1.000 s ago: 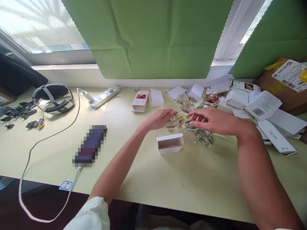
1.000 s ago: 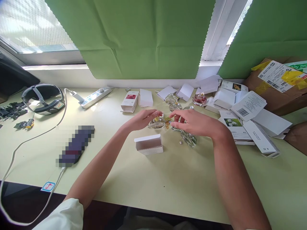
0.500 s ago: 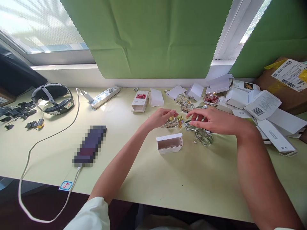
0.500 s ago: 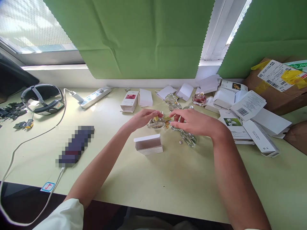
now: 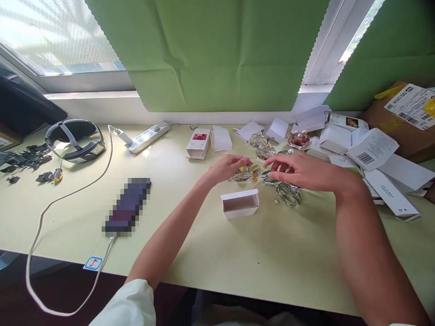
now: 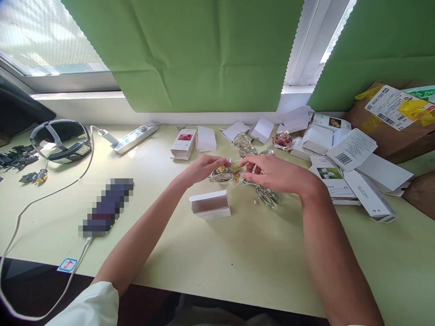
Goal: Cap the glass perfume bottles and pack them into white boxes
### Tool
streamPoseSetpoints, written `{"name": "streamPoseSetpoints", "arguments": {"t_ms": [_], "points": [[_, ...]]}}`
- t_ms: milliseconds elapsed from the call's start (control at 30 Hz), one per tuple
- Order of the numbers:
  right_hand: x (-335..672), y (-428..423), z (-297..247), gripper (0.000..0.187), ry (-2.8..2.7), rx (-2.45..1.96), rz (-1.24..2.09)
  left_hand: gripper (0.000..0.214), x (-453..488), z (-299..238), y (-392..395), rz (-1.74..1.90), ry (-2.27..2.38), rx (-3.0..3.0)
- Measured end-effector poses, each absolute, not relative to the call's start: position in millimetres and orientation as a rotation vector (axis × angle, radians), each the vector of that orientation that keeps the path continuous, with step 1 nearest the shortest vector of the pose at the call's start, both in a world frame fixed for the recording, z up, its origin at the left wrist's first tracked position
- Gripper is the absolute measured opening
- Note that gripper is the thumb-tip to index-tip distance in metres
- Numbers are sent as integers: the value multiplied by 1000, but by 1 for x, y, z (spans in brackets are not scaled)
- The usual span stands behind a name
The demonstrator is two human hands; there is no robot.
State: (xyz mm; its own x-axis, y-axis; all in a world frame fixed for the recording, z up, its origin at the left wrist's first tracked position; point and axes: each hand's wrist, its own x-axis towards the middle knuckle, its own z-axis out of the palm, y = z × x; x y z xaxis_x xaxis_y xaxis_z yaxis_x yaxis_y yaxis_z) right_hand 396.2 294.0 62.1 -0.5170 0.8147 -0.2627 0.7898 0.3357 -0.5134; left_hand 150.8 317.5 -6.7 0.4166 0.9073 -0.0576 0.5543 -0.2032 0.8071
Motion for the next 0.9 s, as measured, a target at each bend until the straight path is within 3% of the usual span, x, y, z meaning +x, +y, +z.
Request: {"name": "streamPoseSetpoints", "arguments": {"t_ms": [333, 533, 700, 900], "points": [[397, 299, 56, 48, -2487, -1480, 988, 56, 139, 1, 320, 510, 1253, 1952], [395, 299, 56, 44, -2487, -1475, 942, 70, 113, -8, 331, 112, 1275, 2157], [391, 300, 52, 45, -2473, -1442, 861, 43, 121, -22, 334, 166, 1241, 2401], [384, 304, 43, 60, -2366, -1414, 848, 32, 119, -17, 336, 369, 1166, 2405]]}}
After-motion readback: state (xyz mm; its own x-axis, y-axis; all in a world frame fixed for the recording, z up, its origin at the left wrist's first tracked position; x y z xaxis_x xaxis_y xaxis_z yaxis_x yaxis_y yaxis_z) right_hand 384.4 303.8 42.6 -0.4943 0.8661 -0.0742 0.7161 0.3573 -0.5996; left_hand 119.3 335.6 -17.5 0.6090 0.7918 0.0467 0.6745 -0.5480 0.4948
